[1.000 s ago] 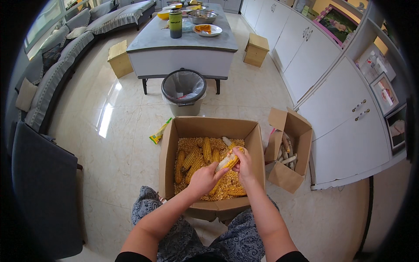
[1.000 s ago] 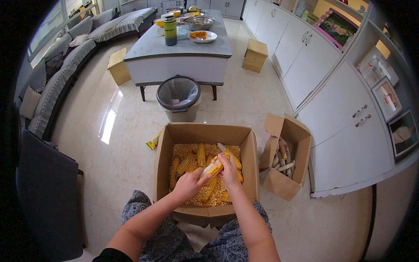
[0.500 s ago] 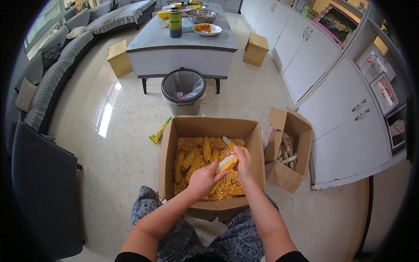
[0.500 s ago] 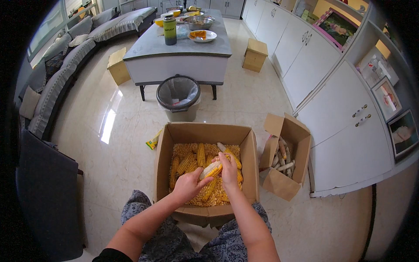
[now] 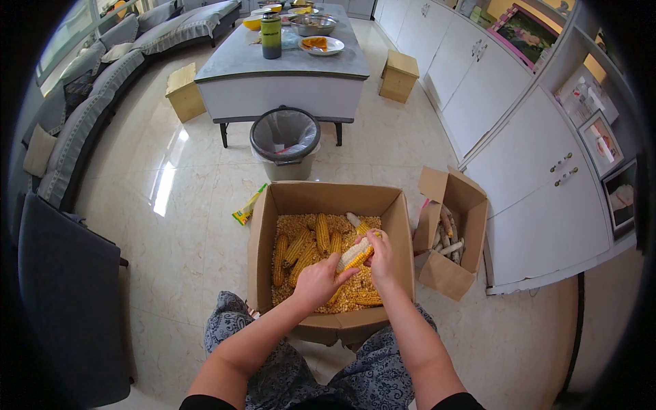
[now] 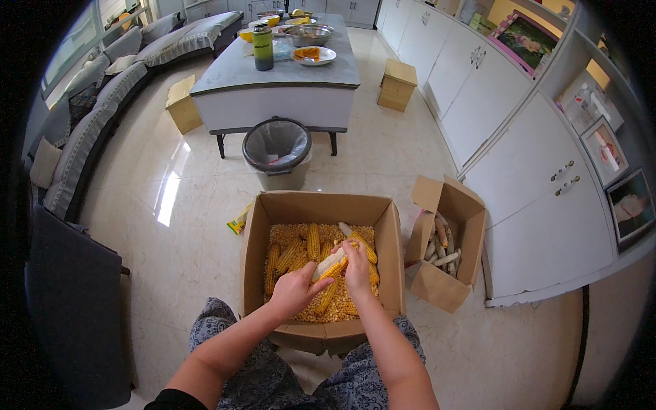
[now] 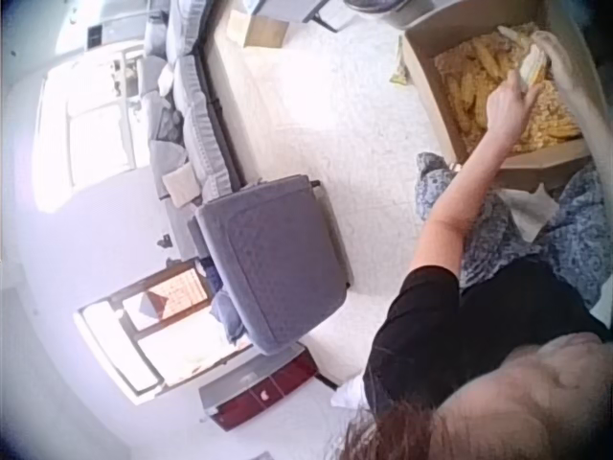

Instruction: The person sits on the floor and shucks corn cobs by hand, removing the kernels from the cobs. They place the shucked cobs into a cardboard box and the loose kernels into another box.

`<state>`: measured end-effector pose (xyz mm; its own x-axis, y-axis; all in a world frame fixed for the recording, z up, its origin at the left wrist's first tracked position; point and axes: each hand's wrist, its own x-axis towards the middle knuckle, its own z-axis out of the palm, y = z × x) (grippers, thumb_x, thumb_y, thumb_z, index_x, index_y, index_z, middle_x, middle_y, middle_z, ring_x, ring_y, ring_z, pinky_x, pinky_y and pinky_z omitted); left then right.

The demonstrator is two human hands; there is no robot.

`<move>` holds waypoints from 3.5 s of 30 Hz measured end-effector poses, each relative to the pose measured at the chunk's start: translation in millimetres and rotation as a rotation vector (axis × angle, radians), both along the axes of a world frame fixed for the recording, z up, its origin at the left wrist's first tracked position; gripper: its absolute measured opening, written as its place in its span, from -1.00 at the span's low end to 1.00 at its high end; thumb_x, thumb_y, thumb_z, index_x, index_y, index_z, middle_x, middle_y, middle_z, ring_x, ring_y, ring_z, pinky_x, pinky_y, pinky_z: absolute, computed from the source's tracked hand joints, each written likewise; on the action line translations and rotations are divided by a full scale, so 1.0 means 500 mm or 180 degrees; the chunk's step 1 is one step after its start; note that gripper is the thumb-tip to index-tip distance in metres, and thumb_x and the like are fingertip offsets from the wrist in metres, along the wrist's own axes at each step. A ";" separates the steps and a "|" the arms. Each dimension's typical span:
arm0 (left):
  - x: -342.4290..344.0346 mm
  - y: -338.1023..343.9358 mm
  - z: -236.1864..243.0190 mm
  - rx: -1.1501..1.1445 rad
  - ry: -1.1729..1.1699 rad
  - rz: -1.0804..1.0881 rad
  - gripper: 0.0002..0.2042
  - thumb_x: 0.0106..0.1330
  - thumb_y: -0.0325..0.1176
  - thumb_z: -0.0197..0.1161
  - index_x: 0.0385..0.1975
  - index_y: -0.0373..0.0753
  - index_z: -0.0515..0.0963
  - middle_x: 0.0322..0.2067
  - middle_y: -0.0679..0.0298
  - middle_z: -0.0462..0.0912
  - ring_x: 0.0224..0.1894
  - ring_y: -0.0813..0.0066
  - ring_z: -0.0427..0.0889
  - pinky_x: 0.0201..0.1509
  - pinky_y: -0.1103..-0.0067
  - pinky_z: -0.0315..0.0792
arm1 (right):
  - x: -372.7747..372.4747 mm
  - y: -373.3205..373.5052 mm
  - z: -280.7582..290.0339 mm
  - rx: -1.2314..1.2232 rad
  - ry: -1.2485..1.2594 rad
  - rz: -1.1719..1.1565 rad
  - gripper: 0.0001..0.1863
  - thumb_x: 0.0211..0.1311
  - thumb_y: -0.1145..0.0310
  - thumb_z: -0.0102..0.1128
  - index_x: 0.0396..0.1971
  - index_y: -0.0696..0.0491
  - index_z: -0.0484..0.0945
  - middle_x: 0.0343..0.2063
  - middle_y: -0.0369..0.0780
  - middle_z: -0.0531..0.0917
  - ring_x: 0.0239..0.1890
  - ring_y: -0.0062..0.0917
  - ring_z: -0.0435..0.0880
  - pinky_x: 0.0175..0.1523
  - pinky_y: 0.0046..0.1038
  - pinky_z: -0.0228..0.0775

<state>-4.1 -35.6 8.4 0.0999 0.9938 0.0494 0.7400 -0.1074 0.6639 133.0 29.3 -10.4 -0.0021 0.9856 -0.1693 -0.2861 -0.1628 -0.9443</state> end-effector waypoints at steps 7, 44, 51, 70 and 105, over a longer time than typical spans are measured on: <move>-0.002 0.000 0.001 0.0114 0.0015 -0.0042 -0.53 0.15 0.12 0.07 -0.41 -0.26 0.35 -0.61 0.03 0.51 -0.54 0.05 0.53 -0.52 0.30 0.39 | 0.010 0.001 0.034 -0.0308 0.0258 0.0214 -0.79 0.26 0.16 -0.19 -0.35 -0.01 0.31 -0.49 -0.25 0.54 -0.48 -0.68 0.50 -0.48 -0.67 0.32; -0.004 0.004 0.002 -0.0508 -0.0537 0.0043 -0.61 0.30 -0.05 -0.06 -0.40 -0.34 0.39 -0.60 -0.07 0.48 -0.47 -0.08 0.50 -0.40 0.24 0.33 | -0.004 -0.003 0.000 0.0229 -0.0366 0.0627 -0.50 0.01 0.38 0.30 -0.09 0.01 0.20 -0.41 -0.30 0.49 -0.49 -0.78 0.43 -0.61 -0.74 0.17; -0.013 0.010 -0.001 -0.0740 -0.1167 0.0210 -0.58 0.32 -0.03 -0.11 -0.45 -0.35 0.38 -0.57 -0.12 0.49 -0.43 -0.11 0.50 -0.37 0.21 0.34 | 0.006 0.008 0.030 -0.0612 0.0215 0.0951 -0.64 0.09 0.35 0.20 -0.16 -0.02 0.25 -0.41 -0.33 0.49 -0.51 -0.75 0.44 -0.58 -0.72 0.21; 0.004 0.014 -0.012 -0.0814 -0.1481 0.0311 -0.58 0.33 -0.06 -0.11 -0.33 -0.40 0.44 -0.52 -0.14 0.48 -0.41 0.00 0.53 -0.34 0.33 0.35 | -0.019 -0.017 -0.008 0.0119 -0.0690 0.0258 -0.67 0.24 0.16 0.04 -0.34 0.17 0.29 -0.49 -0.22 0.50 -0.45 -0.60 0.49 -0.33 -0.58 0.33; -0.013 0.024 -0.102 -0.1342 -0.2129 0.0450 -0.50 0.34 -0.01 -0.16 -0.38 -0.43 0.47 -0.57 -0.03 0.52 -0.51 0.19 0.53 -0.32 0.37 0.36 | 0.005 -0.013 -0.004 0.0168 -0.0818 -0.0053 -0.62 0.24 0.12 0.04 -0.31 0.19 0.32 -0.45 -0.21 0.48 -0.41 -0.57 0.46 -0.30 -0.54 0.30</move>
